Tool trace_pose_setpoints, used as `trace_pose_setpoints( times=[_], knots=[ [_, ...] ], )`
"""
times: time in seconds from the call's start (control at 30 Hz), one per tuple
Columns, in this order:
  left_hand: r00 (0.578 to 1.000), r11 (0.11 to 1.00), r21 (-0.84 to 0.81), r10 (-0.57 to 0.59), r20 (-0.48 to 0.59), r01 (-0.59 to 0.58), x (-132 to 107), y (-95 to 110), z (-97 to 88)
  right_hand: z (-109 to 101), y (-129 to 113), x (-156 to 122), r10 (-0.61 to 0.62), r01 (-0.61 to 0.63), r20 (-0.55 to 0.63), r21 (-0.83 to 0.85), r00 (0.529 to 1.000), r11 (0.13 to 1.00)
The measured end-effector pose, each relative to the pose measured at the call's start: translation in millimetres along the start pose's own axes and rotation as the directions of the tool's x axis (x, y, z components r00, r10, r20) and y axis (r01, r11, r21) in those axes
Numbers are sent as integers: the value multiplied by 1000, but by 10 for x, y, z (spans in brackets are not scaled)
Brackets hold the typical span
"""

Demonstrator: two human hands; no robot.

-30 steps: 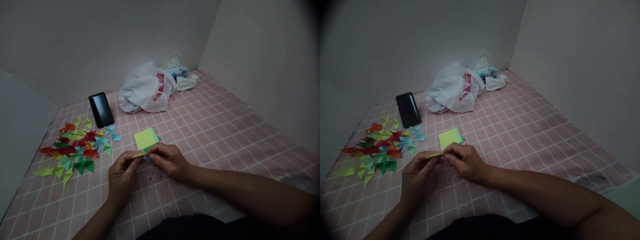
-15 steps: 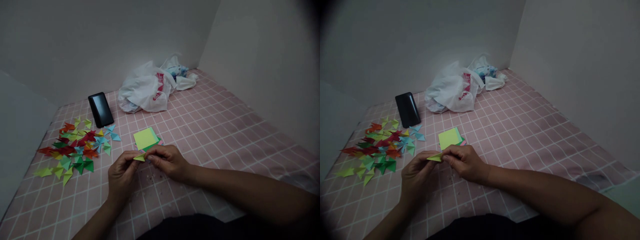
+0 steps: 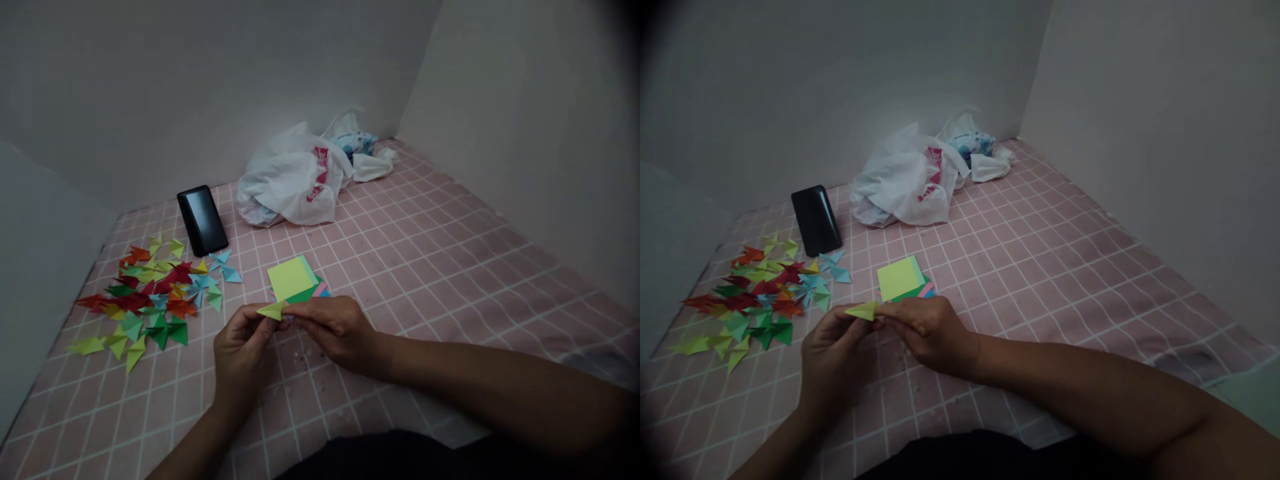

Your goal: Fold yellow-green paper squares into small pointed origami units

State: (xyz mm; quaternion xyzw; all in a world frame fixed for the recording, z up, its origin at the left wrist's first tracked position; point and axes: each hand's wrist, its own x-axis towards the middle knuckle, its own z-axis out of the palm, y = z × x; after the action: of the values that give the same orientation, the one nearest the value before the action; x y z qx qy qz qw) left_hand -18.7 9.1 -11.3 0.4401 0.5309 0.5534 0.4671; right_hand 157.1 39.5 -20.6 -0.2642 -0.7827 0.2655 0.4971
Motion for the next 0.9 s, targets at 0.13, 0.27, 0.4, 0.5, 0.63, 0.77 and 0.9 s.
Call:
trace_pose_setpoints(
  times=[0.13, 0.27, 0.4, 0.5, 0.63, 0.77, 0.9],
  knots=[
    [996, 991, -98, -88, 3, 88, 3, -23, 14, 0, 32, -6, -2, 2, 8, -9, 1000, 1000],
    [996, 994, -66, -81, 40, 83, -2, -35, 8, 19, 65, -20, 49, -53, 43, 89, 998, 995],
    [999, 1000, -21, 2, 54, -1, 8, -47, -17, 23, 51, -27, 142, -154, 73, 198, 987, 968],
    [987, 990, 64, 122, 104, -129, 32, -30, -32, 6, 25, -2, 293, -311, 104, 302, 950, 901],
    [960, 954, 175, 209, 188, -242, 44, 4, -41, -8, 27, 39, 365, -387, 128, 316, 922, 866],
    [959, 944, 220, 206, 194, -248, 6, -8, -43, 1, 29, 37, 321, -338, 113, 185, 940, 923],
    [954, 933, 247, 211, 212, -262, -31, -29, -47, 1, 10, 14, 156, -161, 64, 76, 986, 984]
  ],
)
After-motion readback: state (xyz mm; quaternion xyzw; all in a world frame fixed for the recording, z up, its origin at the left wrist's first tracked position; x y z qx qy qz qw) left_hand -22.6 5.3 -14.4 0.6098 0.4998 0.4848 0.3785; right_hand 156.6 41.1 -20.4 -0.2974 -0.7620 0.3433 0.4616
